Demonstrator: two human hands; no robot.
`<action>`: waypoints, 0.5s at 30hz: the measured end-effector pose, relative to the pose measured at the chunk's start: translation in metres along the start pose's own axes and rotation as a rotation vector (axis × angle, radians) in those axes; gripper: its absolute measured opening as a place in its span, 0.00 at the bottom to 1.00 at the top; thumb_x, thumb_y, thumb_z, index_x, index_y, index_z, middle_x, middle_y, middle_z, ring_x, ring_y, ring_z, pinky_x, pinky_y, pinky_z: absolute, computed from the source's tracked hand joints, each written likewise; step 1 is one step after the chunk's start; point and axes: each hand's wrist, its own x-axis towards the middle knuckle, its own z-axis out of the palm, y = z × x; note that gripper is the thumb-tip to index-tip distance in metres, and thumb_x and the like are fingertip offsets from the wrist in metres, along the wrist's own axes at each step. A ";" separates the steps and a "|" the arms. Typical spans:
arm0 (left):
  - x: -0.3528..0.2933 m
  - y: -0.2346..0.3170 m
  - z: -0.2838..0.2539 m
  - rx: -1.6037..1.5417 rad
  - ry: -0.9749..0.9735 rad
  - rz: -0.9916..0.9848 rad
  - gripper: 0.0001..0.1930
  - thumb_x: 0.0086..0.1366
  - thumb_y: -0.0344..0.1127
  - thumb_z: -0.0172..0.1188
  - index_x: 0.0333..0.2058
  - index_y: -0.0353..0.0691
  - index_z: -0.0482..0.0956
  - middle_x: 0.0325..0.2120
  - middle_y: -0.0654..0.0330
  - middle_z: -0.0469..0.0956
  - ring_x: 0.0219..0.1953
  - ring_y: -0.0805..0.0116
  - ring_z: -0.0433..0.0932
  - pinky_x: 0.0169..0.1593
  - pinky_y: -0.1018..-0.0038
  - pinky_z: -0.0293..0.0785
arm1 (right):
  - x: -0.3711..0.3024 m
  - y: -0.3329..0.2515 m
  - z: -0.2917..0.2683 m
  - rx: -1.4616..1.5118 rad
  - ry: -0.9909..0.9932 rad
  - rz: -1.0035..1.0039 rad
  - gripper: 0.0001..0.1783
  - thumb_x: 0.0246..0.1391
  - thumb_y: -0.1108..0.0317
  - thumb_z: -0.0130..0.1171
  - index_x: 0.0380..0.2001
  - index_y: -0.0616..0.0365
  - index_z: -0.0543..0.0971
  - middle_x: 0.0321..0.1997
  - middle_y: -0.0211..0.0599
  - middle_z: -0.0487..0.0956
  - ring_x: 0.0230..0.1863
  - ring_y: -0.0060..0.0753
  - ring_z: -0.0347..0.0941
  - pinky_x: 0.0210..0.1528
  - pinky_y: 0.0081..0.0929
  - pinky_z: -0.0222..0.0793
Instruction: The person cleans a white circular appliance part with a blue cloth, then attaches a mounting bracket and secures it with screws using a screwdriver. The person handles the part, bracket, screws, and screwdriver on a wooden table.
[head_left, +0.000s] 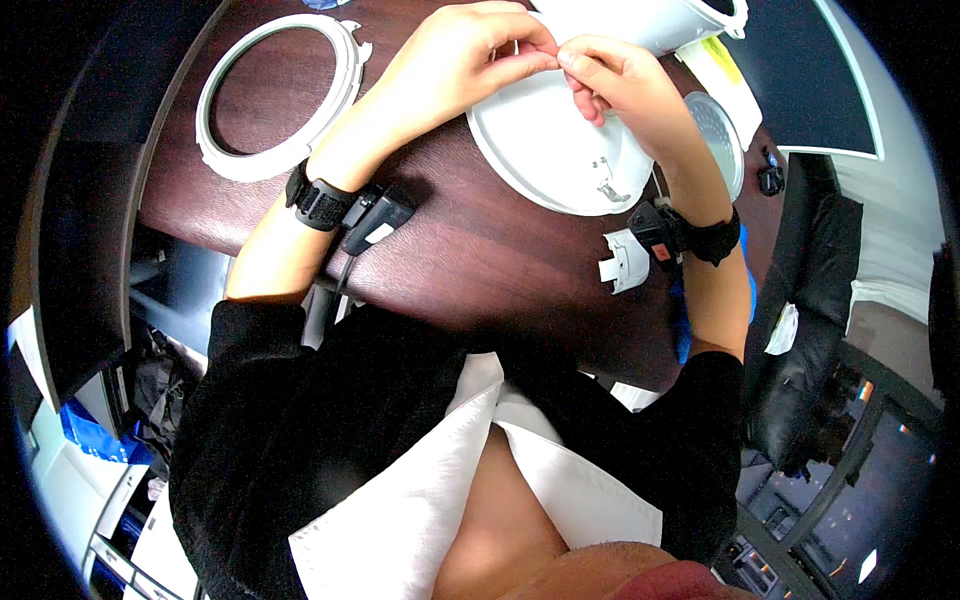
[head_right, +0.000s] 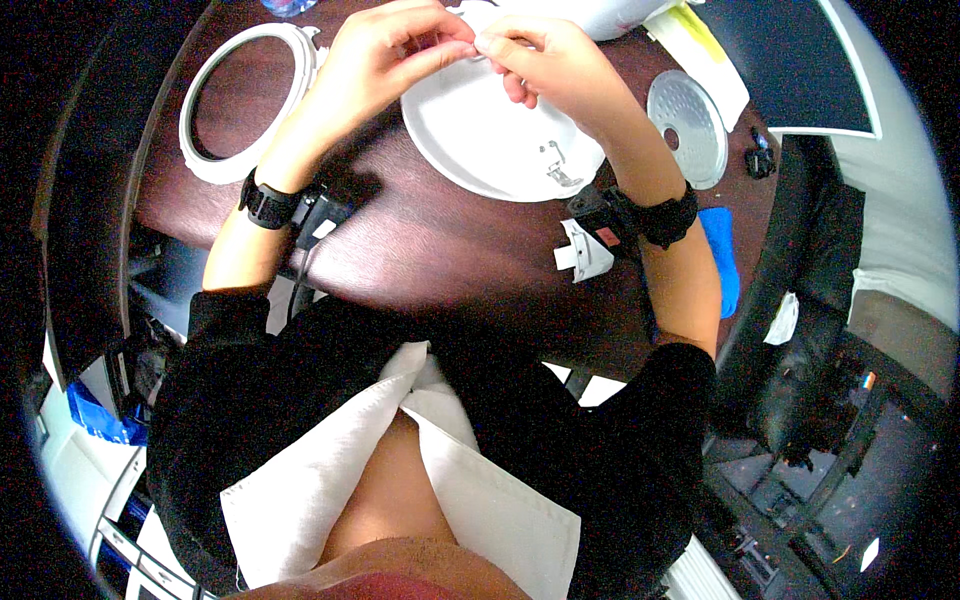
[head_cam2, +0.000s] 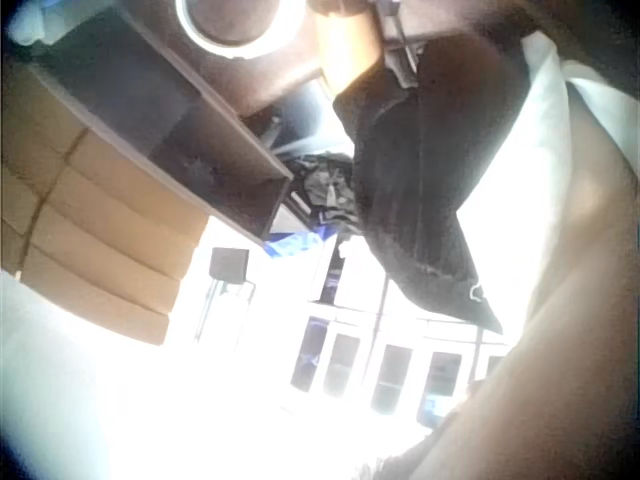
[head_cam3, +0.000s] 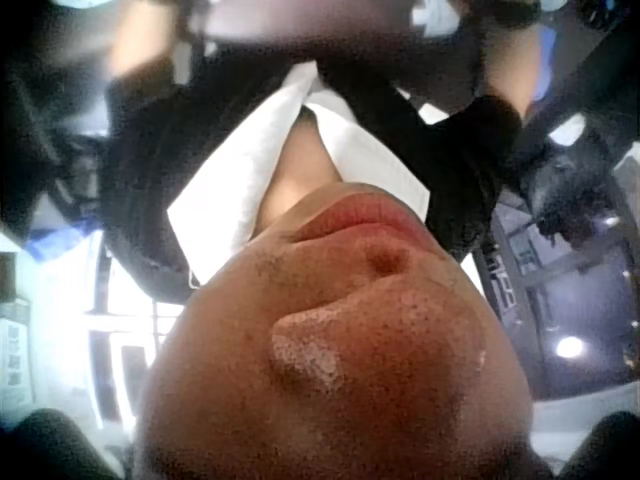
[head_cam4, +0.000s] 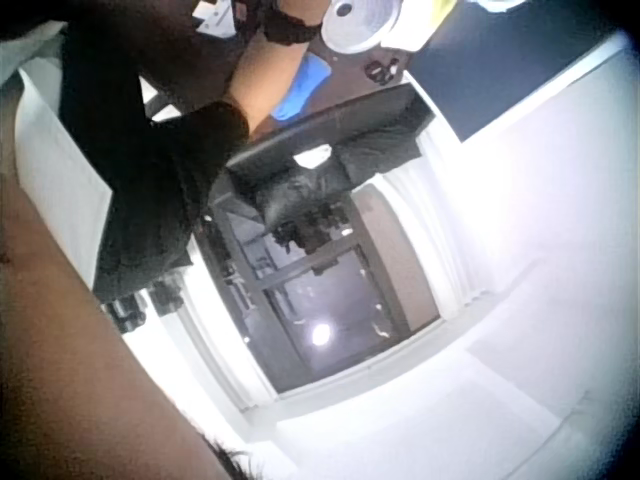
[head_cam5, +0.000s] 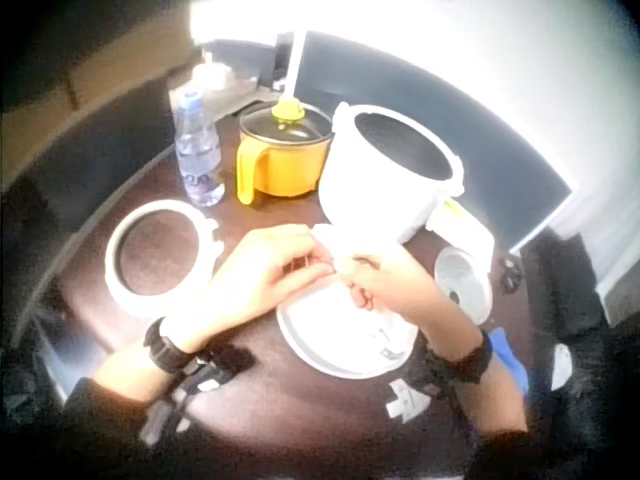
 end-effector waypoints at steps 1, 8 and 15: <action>0.000 -0.003 0.002 -0.025 0.012 0.038 0.05 0.59 0.29 0.62 0.33 0.35 0.77 0.26 0.54 0.75 0.29 0.61 0.77 0.33 0.71 0.72 | 0.001 0.003 -0.002 0.002 -0.015 -0.009 0.11 0.65 0.64 0.51 0.37 0.59 0.78 0.24 0.22 0.70 0.21 0.12 0.65 0.22 0.11 0.58; -0.001 -0.007 0.001 0.146 0.275 -0.366 0.13 0.61 0.40 0.61 0.35 0.33 0.78 0.28 0.54 0.76 0.30 0.60 0.76 0.36 0.67 0.72 | 0.020 0.022 -0.016 -0.264 0.108 -0.062 0.10 0.63 0.64 0.54 0.37 0.59 0.79 0.20 0.19 0.68 0.19 0.10 0.61 0.20 0.12 0.55; -0.011 -0.058 0.025 -0.512 0.005 -0.888 0.20 0.62 0.44 0.57 0.48 0.37 0.79 0.40 0.50 0.80 0.40 0.62 0.82 0.40 0.67 0.80 | 0.031 0.041 -0.015 -0.298 0.044 0.006 0.12 0.59 0.62 0.59 0.34 0.62 0.81 0.19 0.23 0.72 0.18 0.13 0.64 0.20 0.16 0.60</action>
